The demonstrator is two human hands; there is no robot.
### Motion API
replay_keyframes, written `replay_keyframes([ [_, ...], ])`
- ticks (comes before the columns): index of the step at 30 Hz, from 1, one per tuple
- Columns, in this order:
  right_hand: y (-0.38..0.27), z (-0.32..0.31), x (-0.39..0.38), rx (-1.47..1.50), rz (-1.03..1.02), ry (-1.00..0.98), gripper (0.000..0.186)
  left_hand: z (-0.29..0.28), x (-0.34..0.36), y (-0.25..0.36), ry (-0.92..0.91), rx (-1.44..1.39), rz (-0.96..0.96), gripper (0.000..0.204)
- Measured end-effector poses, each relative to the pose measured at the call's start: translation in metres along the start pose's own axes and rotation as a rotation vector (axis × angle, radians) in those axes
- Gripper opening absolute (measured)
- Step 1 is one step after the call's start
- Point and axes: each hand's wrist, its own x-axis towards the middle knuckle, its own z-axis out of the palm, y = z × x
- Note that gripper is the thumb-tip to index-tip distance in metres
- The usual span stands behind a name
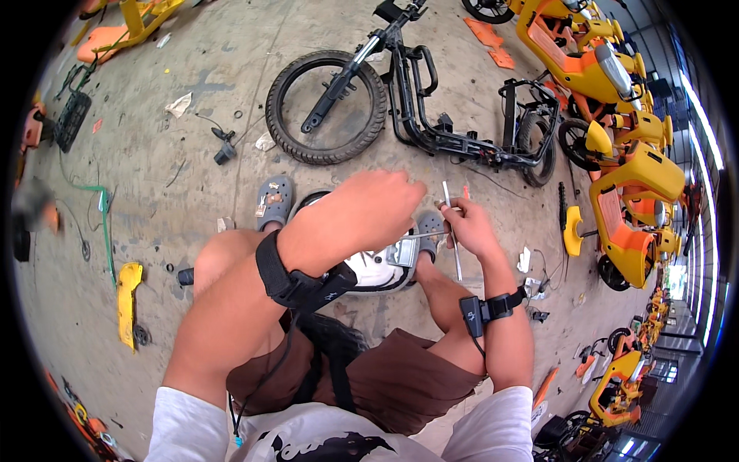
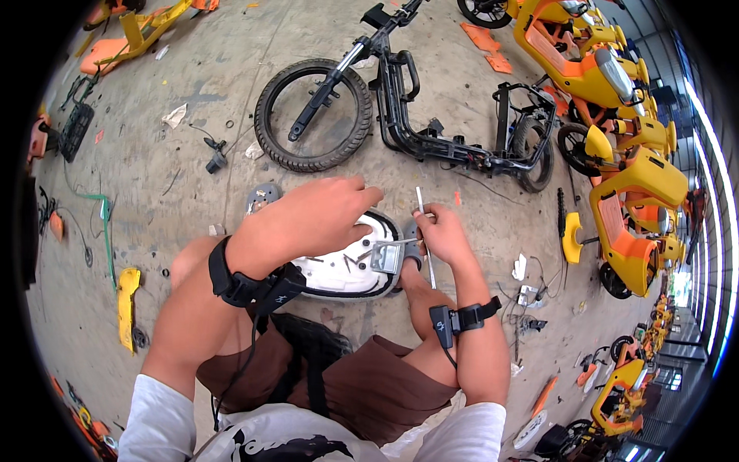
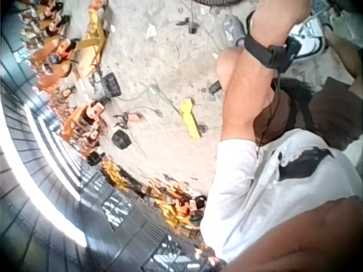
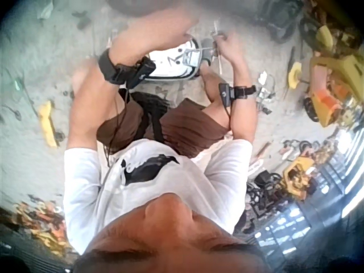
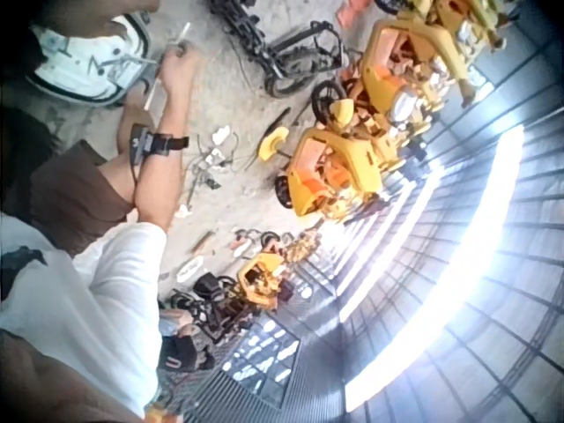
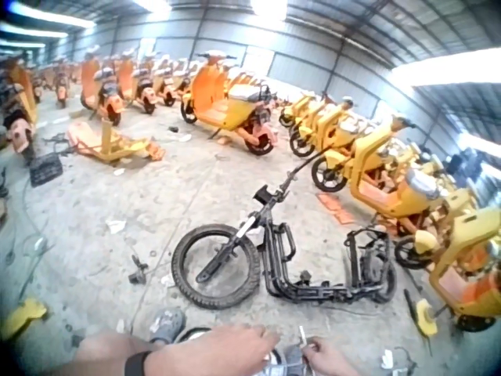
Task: The person assembles a white scooter component by threading wires through it and securing components with a T-handle wrench while sitting on the floor.
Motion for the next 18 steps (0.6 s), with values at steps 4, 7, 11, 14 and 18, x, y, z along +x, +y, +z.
replay_keyframes([
  [4, 0.001, 0.0, -0.001, -0.058, -0.016, -0.025, 0.03, -0.003, 0.002, 0.004, -0.027, -0.002, -0.024, 0.033],
  [7, -0.008, 0.001, -0.007, -0.061, -0.013, -0.011, 0.032, -0.004, 0.002, 0.005, -0.047, -0.012, -0.042, 0.037],
  [11, -0.001, -0.002, -0.004, -0.055, -0.007, -0.017, 0.035, -0.006, 0.0, 0.005, -0.074, 0.011, -0.068, 0.043],
  [14, 0.005, -0.004, 0.0, -0.041, -0.006, -0.049, 0.036, -0.007, -0.002, 0.004, -0.097, 0.018, -0.082, 0.044],
  [18, 0.011, -0.007, 0.002, -0.024, 0.002, -0.065, 0.037, -0.008, -0.003, 0.007, -0.113, 0.019, -0.094, 0.044],
])
